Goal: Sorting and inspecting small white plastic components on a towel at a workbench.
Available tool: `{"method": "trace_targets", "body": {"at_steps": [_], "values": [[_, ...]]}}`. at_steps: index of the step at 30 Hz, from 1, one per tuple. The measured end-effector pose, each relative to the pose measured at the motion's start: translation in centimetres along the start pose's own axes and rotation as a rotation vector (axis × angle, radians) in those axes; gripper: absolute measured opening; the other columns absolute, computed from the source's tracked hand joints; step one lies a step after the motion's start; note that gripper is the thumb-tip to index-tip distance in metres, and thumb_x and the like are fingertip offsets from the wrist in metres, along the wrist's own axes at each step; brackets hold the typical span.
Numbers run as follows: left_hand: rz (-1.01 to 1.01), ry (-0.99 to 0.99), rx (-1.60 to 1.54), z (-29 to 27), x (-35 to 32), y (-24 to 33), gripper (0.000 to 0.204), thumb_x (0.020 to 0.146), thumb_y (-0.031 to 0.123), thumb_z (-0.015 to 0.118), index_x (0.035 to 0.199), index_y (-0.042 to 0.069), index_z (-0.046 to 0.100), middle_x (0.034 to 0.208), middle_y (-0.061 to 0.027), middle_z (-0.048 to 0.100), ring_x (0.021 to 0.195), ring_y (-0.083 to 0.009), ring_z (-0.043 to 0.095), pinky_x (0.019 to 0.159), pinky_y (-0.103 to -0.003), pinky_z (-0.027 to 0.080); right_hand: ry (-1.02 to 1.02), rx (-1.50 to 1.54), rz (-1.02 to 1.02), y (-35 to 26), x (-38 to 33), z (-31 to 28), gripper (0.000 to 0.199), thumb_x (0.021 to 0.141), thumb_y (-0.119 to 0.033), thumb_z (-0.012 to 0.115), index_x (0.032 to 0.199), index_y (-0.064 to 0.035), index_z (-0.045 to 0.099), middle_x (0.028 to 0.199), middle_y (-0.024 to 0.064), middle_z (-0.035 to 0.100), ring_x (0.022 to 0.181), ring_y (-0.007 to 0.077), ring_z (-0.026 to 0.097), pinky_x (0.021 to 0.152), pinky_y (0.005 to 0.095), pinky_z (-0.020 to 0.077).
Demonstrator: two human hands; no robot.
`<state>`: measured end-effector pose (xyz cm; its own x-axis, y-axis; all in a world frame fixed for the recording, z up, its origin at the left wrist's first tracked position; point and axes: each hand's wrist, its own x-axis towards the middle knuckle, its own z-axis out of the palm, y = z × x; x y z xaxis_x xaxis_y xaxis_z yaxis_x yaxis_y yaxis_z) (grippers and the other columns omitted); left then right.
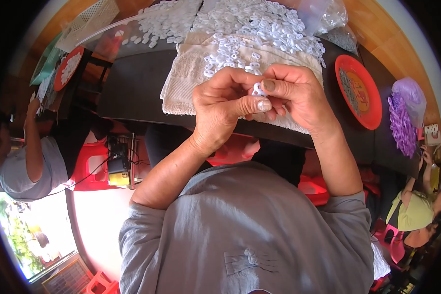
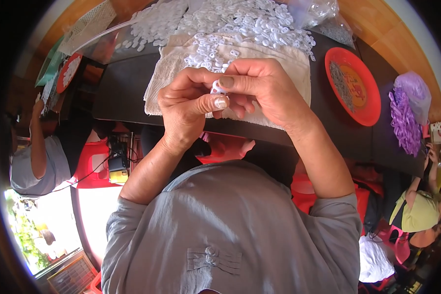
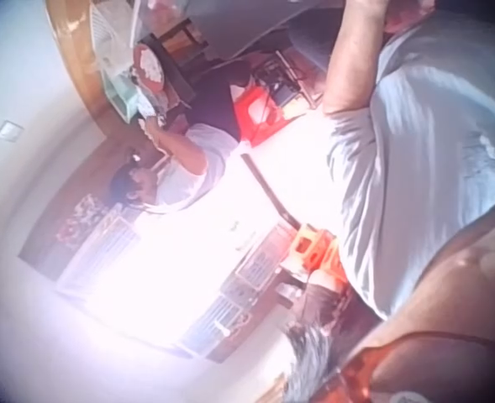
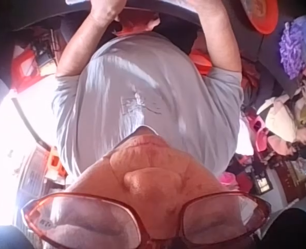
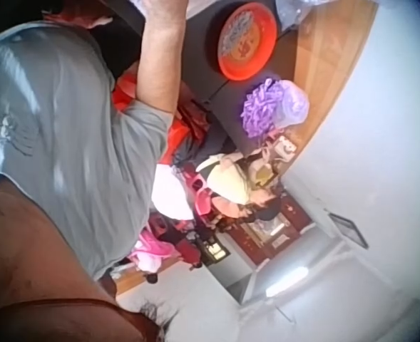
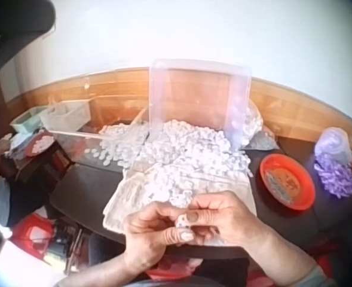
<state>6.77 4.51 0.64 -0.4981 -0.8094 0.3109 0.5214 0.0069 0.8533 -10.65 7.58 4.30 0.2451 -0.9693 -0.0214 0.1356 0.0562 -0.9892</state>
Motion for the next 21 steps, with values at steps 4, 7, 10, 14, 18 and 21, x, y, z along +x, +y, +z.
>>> {"method": "trace_targets", "body": {"at_steps": [4,7,10,14,18,21], "values": [[0.057,0.02,-0.05,0.8,0.0,0.2,0.021,0.079,-0.002,0.072,0.094,-0.004,0.058,0.083,-0.0113,0.065,0.068,-0.0169,0.064,0.058,-0.027,0.055,-0.034,0.104,-0.035,0.6,0.1,0.2,0.024,0.091,-0.021,0.064,0.084,0.0021,0.06,0.064,0.0027,0.055,0.047,0.0071,0.046,0.043,0.0212,0.0366],[0.069,0.043,-0.092,1.1,0.2,0.1,0.02,0.078,0.003,0.075,0.089,-0.001,0.059,0.081,-0.0074,0.063,0.062,-0.0104,0.056,0.053,-0.022,0.046,-0.019,0.184,-0.029,1.3,0.1,0.4,0.024,0.091,-0.02,0.063,0.082,0.0016,0.06,0.062,0.0013,0.052,0.045,0.0065,0.041,0.043,0.0212,0.036],[0.05,0.039,-0.097,0.9,0.8,0.0,0.021,0.077,0.005,0.076,0.086,0.0,0.058,0.077,-0.0062,0.061,0.058,-0.0089,0.052,0.051,-0.021,0.042,-0.001,0.316,-0.013,1.7,0.3,0.5,0.023,0.091,-0.019,0.062,0.081,0.0009,0.059,0.06,-0.0001,0.047,0.045,0.0069,0.04,0.043,0.0213,0.0363],[0.025,0.05,-0.084,0.6,1.1,-0.8,0.02,0.078,0.007,0.076,0.083,0.002,0.057,0.074,-0.0053,0.059,0.056,-0.008,0.049,0.048,-0.021,0.039,-0.001,0.319,-0.036,2.1,0.5,0.5,0.024,0.092,-0.019,0.06,0.08,0.0008,0.058,0.057,-0.0013,0.043,0.044,0.0075,0.041,0.043,0.0226,0.0371],[-0.002,0.064,-0.132,0.2,1.0,-1.2,0.014,0.082,-0.001,0.069,0.086,-0.003,0.056,0.077,-0.0131,0.064,0.063,-0.0217,0.068,0.046,-0.028,0.057,-0.008,0.246,0.043,1.9,0.6,-0.1,0.024,0.093,-0.02,0.059,0.081,-0.0001,0.06,0.058,-0.0015,0.045,0.046,0.0078,0.044,0.046,0.0225,0.0383],[0.111,0.219,0.196,-1.1,2.0,-0.8,0.013,0.081,-0.002,0.069,0.088,-0.004,0.058,0.078,-0.0126,0.064,0.06,-0.0184,0.065,0.044,-0.027,0.052,0.176,-0.272,-0.059,0.6,0.4,-1.1,0.022,0.093,-0.022,0.059,0.084,-0.002,0.062,0.06,-0.0019,0.05,0.05,0.0069,0.049,0.049,0.0213,0.0384]]}}
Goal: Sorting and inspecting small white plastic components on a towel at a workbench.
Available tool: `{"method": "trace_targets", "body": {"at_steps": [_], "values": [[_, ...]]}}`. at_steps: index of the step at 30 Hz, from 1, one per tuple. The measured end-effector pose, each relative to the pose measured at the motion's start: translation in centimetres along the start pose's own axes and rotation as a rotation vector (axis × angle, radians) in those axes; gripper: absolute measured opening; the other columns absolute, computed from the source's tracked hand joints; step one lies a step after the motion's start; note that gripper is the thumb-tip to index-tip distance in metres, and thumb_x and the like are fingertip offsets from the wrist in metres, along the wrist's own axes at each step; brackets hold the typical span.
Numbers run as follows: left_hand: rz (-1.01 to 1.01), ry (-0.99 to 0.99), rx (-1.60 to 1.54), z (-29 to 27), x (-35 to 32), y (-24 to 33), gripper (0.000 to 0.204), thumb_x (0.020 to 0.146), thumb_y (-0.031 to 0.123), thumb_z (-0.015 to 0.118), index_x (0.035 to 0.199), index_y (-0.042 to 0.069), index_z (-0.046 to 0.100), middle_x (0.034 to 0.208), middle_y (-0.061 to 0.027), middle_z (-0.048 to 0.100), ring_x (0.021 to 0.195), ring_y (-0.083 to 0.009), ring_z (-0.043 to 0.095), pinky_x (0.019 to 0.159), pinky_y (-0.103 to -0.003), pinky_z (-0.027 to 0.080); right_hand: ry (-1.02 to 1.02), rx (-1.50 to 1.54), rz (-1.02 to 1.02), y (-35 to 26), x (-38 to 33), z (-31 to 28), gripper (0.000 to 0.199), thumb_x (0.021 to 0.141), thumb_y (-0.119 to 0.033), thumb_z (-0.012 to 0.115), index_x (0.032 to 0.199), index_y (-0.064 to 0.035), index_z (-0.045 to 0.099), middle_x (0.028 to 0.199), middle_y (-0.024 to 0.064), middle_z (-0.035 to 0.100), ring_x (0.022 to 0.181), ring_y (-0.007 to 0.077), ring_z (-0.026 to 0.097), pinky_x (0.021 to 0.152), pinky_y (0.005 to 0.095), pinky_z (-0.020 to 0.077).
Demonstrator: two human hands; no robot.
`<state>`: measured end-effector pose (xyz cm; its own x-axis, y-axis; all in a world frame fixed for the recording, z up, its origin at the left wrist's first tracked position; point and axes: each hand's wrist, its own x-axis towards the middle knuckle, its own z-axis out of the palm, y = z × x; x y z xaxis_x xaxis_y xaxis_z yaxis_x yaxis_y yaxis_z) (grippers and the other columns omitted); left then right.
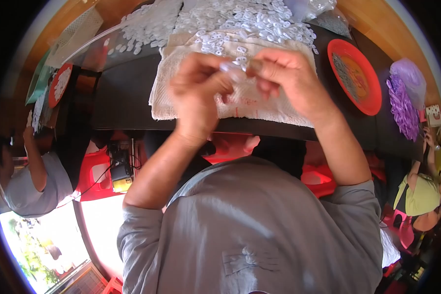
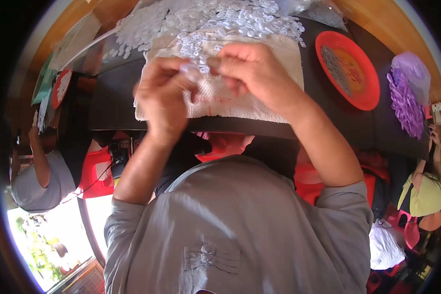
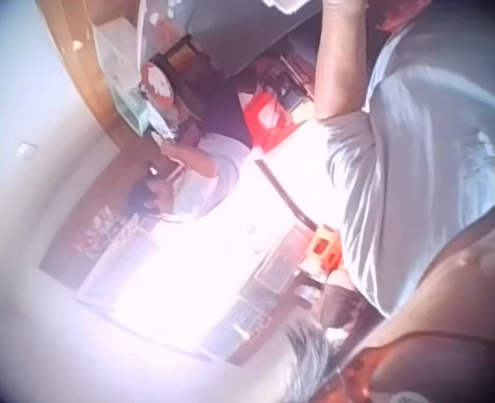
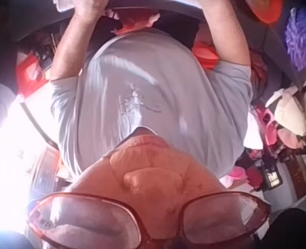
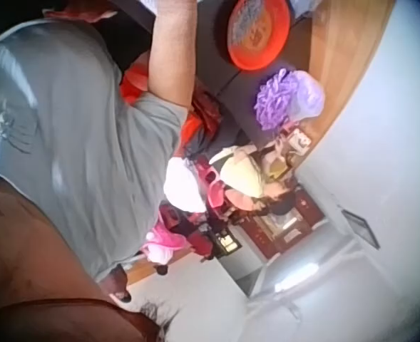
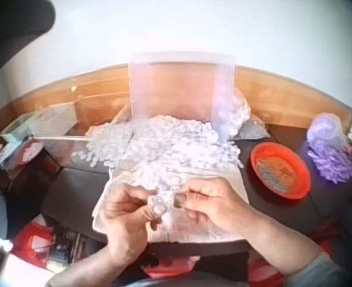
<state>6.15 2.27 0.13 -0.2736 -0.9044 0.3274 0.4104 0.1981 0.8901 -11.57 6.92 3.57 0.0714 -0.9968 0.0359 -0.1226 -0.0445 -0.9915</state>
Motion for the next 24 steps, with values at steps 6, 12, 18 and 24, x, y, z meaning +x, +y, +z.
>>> {"method": "trace_targets", "body": {"at_steps": [6,12,18,24], "values": [[0.443,0.266,0.384,-6.7,13.0,9.2,0.01,0.08,0.002,0.068,0.089,-0.003,0.068,0.077,-0.0088,0.066,0.065,-0.0131,0.061,0.055,-0.021,0.047,0.181,-0.559,-0.1,1.4,-0.8,-8.0,0.005,0.085,-0.005,0.058,0.085,-0.0004,0.06,0.071,-0.0021,0.053,0.063,0.0041,0.047,0.057,0.0207,0.0379],[0.522,0.215,1.184,-12.2,20.1,12.3,0.034,0.08,0.023,0.075,0.112,0.011,0.069,0.088,0.0013,0.067,0.076,-0.0079,0.059,0.066,-0.019,0.045,0.091,-0.994,-0.374,2.0,-0.3,-7.0,0.013,0.077,0.001,0.055,0.088,-0.0014,0.061,0.078,0.0087,0.059,0.071,0.0213,0.059,0.066,0.0328,0.0459],[0.561,-0.14,0.937,-2.7,8.0,4.0,0.013,0.075,-0.002,0.073,0.086,0.002,0.067,0.077,-0.0002,0.062,0.066,-0.0069,0.057,0.061,-0.021,0.047,0.13,-1.078,-0.334,3.7,-0.9,-8.2,0.013,0.078,-0.001,0.056,0.087,-0.0043,0.063,0.085,0.0076,0.06,0.083,0.0271,0.06,0.071,0.0358,0.0468],[0.283,-0.381,1.009,-0.8,2.9,0.7,0.01,0.073,0.001,0.069,0.08,0.003,0.063,0.076,-0.007,0.058,0.063,-0.0213,0.058,0.057,-0.031,0.047,0.124,-1.112,-0.373,4.4,0.1,-7.4,0.012,0.078,-0.006,0.06,0.088,-0.0078,0.064,0.087,0.0059,0.06,0.088,0.0275,0.059,0.076,0.0385,0.0477]]}}
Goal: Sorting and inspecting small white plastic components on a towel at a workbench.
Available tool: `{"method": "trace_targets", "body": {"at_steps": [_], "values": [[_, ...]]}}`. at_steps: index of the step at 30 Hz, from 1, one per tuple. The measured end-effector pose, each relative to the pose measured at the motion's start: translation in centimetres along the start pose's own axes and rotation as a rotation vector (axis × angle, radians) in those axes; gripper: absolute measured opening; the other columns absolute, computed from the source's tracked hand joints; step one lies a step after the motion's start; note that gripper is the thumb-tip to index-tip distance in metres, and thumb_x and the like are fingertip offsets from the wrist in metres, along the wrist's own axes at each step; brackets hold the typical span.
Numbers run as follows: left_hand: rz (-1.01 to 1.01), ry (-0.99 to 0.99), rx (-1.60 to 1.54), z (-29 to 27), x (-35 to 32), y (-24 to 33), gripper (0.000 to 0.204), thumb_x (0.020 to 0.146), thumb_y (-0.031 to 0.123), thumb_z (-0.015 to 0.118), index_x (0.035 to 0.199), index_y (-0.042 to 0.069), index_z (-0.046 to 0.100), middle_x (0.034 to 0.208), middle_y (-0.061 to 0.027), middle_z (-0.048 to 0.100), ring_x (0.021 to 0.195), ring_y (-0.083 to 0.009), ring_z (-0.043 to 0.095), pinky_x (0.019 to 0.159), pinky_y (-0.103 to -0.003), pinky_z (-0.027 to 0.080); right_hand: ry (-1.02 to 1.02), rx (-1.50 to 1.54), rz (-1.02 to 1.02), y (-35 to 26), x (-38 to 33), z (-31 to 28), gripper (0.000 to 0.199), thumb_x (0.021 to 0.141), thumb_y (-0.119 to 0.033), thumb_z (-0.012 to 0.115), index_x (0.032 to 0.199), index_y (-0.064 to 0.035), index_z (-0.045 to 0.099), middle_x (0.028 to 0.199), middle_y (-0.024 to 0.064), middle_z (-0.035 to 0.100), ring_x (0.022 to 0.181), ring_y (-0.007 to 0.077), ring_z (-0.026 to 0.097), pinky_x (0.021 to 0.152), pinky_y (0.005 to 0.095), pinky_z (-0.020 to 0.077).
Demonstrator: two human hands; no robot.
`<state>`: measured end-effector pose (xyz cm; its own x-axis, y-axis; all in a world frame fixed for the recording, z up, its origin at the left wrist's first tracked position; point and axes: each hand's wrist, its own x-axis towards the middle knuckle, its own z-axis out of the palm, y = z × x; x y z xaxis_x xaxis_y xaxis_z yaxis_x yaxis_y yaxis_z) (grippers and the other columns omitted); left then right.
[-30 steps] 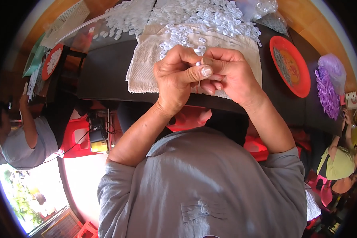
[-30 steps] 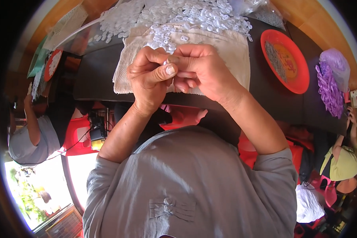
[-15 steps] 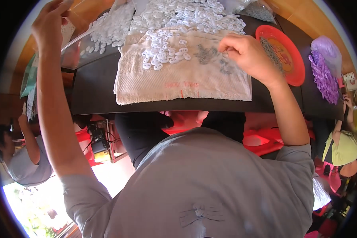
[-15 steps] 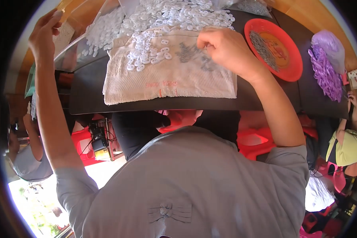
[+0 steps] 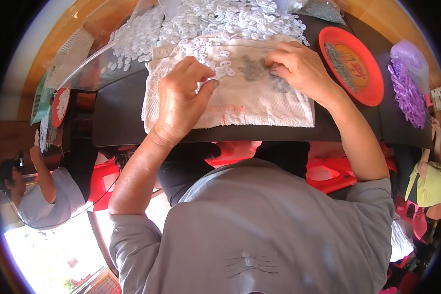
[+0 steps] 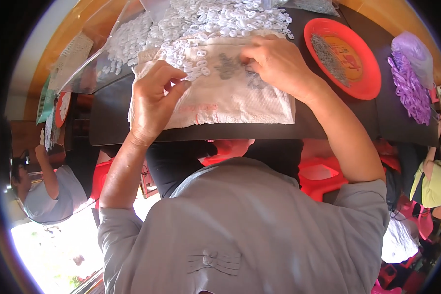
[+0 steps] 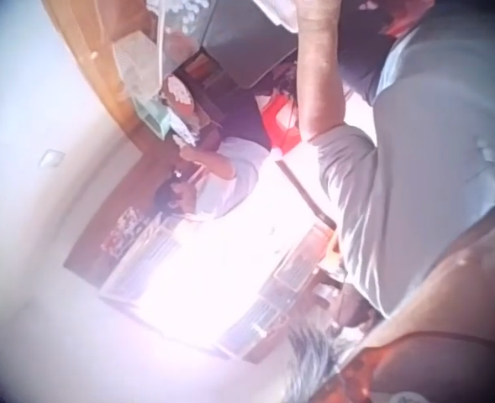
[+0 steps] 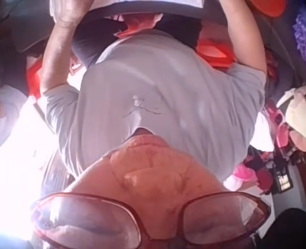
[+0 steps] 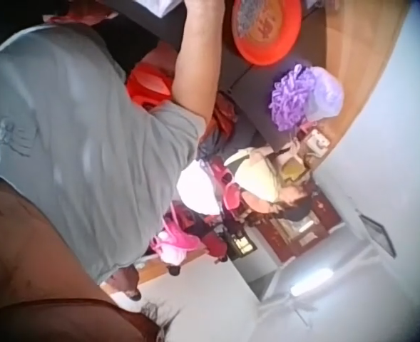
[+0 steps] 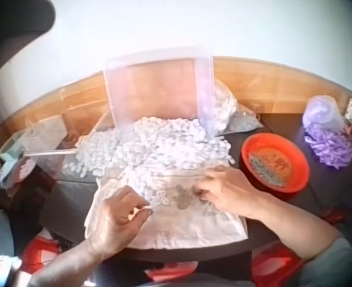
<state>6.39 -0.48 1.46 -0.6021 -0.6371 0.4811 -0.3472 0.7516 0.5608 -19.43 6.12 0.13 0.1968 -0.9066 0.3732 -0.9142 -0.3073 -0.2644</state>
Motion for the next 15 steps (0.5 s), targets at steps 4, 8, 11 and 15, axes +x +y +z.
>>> {"method": "trace_targets", "body": {"at_steps": [4,8,11,15], "values": [[0.036,0.011,0.111,0.6,0.9,-1.4,0.008,0.073,0.004,0.069,0.077,0.004,0.063,0.077,-0.0075,0.058,0.069,-0.026,0.059,0.06,-0.035,0.047,-0.055,-0.075,0.016,-0.2,0.3,0.1,0.01,0.077,-0.005,0.058,0.086,-0.0061,0.061,0.088,0.0071,0.06,0.091,0.0295,0.057,0.079,0.04,0.0462],[0.071,0.023,0.157,1.4,2.7,-2.2,0.005,0.074,0.008,0.068,0.076,0.006,0.064,0.078,-0.0075,0.058,0.075,-0.0273,0.06,0.064,-0.038,0.049,0.01,-0.195,-0.061,-0.4,0.1,0.7,0.007,0.077,0.0,0.055,0.081,-0.0044,0.058,0.087,0.0082,0.058,0.09,0.0297,0.057,0.082,0.0402,0.0442],[0.168,-0.033,0.228,2.1,4.3,-3.0,0.005,0.076,0.012,0.067,0.077,0.007,0.067,0.08,-0.0075,0.059,0.078,-0.0286,0.061,0.068,-0.04,0.05,0.062,-0.245,-0.141,-0.4,0.0,0.9,0.008,0.076,0.001,0.056,0.081,-0.0051,0.057,0.087,0.008,0.057,0.09,0.0287,0.056,0.083,0.0401,0.0432],[0.129,-0.04,0.224,2.5,5.5,-4.3,0.005,0.075,0.011,0.067,0.078,0.008,0.067,0.08,-0.0074,0.06,0.079,-0.0282,0.061,0.069,-0.039,0.051,-0.062,-0.184,-0.091,-0.3,0.2,0.3,0.009,0.075,0.001,0.056,0.082,-0.0053,0.057,0.088,0.0077,0.057,0.092,0.0281,0.056,0.082,0.0393,0.0428]]}}
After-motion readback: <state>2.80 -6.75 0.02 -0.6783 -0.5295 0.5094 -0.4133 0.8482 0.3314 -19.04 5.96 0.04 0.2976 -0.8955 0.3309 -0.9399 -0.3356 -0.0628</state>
